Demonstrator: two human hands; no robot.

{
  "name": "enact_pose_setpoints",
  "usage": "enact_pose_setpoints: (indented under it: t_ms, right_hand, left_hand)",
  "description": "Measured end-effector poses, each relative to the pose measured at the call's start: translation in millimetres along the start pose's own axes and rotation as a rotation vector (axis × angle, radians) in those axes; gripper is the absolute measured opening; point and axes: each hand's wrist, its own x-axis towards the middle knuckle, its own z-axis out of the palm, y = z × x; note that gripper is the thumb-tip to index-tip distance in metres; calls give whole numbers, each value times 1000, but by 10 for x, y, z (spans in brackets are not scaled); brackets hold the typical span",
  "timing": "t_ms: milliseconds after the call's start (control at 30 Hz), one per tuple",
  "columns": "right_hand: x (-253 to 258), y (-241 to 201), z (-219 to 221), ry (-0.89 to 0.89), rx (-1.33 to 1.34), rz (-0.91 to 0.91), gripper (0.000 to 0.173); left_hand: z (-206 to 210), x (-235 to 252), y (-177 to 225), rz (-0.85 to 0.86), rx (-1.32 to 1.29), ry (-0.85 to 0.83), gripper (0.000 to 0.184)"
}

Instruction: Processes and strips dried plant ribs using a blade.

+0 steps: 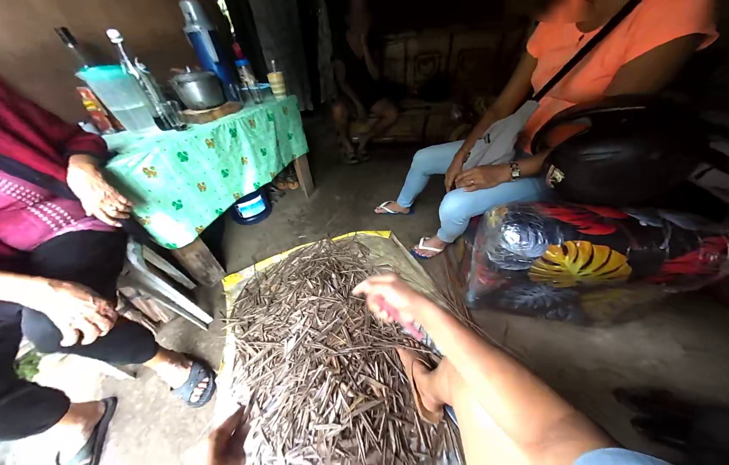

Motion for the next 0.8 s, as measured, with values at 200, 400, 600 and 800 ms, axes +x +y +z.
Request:
enact_pose_setpoints:
  t_ms: [200, 400, 600, 800]
  right_hand:
    - [-267, 269, 1049, -431, 65, 88, 34]
    - [-146, 306, 1110, -366, 185, 60, 30]
    - [-115, 235, 994, -339, 225, 41, 29]
    - [-7, 20, 797, -29, 91, -36, 31]
  left_hand:
    - [264, 148, 397, 116, 48, -24, 38]
    - [268, 128, 510, 136, -15, -128, 39]
    - [270, 68, 551, 148, 3, -142, 40]
    - [311, 34, 467, 123, 44, -134, 40]
